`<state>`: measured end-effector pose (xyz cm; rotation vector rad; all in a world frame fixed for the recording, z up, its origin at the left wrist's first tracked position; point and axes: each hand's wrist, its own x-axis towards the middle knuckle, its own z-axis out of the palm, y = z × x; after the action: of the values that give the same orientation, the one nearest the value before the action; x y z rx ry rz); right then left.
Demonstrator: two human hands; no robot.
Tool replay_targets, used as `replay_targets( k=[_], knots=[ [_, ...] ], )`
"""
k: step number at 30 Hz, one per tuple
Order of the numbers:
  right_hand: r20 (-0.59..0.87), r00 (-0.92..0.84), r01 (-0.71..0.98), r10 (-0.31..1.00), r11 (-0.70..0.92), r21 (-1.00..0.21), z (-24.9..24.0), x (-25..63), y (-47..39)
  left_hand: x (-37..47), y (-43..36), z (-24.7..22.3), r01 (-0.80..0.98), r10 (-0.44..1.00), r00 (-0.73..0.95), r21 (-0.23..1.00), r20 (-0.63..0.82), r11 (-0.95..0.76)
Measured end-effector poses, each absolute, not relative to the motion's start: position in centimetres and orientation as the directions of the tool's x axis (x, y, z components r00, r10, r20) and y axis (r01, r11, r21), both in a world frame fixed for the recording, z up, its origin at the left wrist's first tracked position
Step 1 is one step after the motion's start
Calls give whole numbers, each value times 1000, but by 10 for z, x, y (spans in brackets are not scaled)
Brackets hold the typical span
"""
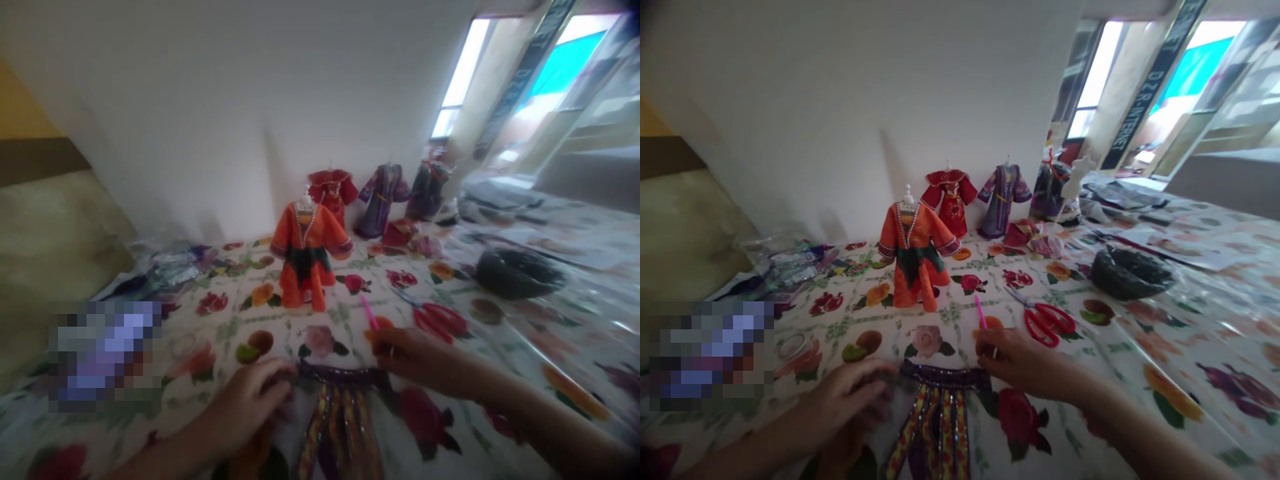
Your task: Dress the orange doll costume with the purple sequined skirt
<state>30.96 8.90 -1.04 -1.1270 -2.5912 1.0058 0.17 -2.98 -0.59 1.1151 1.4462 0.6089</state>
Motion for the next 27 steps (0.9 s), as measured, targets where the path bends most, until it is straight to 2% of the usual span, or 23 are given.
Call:
replay_targets(
  k=[3,6,9,12,16,18,22,27],
  knots=[
    [-84,-700,594,709,512,-621,2,310,98,-20,-22,12,513,939,97,825,-331,238],
    [-29,-690,575,723,522,-630,28,295,105,-35,-5,33,551,982,68,827,-174,109],
    [141,-663,502,735,576,-645,50,268,111,-36,19,49,568,999,36,822,31,-46],
    [308,-650,379,695,647,-662,59,239,118,-28,42,61,661,960,8,719,280,-215],
    [483,-523,277,702,676,-683,64,215,131,-20,68,76,741,802,-8,542,597,-397],
    [577,-421,235,700,699,-676,67,212,138,-20,82,84,728,762,-39,540,647,-422],
    [717,-213,262,664,746,-613,76,216,157,-25,110,95,666,775,-82,613,627,-425],
    [669,-282,355,688,723,-593,83,215,181,-26,140,104,623,789,-16,623,615,-473]
  ],
)
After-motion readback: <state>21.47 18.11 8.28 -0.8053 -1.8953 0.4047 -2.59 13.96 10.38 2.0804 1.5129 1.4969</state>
